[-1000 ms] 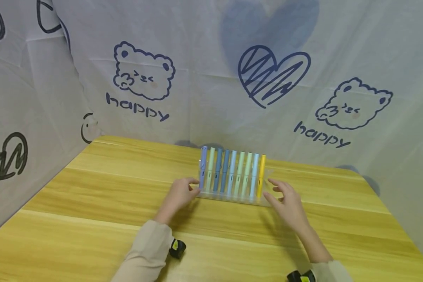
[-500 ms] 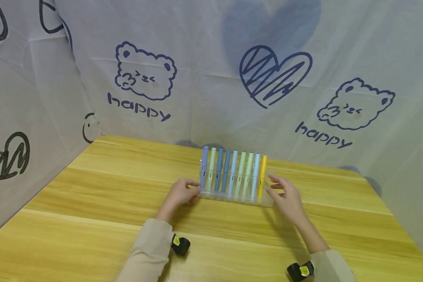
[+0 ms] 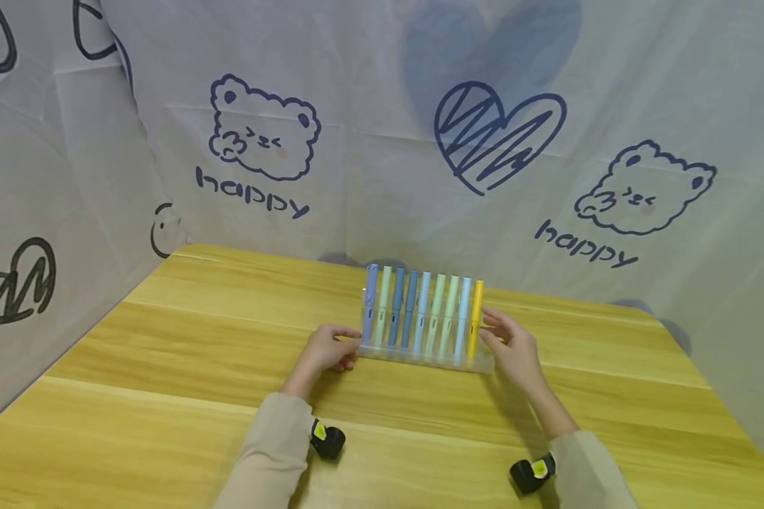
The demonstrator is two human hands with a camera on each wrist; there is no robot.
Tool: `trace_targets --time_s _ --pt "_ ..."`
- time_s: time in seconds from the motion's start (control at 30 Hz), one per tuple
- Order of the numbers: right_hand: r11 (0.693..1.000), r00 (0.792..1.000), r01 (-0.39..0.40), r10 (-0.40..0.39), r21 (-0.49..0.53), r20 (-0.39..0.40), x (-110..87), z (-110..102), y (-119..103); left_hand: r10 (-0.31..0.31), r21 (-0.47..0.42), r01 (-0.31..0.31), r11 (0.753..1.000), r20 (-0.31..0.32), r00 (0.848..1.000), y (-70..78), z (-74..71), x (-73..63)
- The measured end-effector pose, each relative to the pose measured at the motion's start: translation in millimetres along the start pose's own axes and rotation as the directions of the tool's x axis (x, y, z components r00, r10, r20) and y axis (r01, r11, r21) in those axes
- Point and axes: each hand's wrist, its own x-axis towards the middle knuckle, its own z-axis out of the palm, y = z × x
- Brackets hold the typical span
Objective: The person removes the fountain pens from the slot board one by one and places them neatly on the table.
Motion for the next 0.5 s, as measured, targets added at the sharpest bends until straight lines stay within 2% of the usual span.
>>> trace_targets --time_s 0.1,0.37,0.5 --pt "0.999 1.000 -0.018 0.018 0.038 -0.002 3.4 0 2 -0.008 -0.024 0.008 1.000 0.000 1.000 -0.5 -0.2 0.0" --pt "0.995 1.000 0.009 -0.009 0.097 0.000 11.0 5 8 -0.067 -0.204 0.078 0.976 0.060 0.996 -3.6 -1.7 0.8" --pt "0.993 1.000 -0.030 0.031 0.116 -0.002 13.8 6 7 -0.069 -0.235 0.087 0.968 0.083 0.994 -5.5 -2.8 2.2"
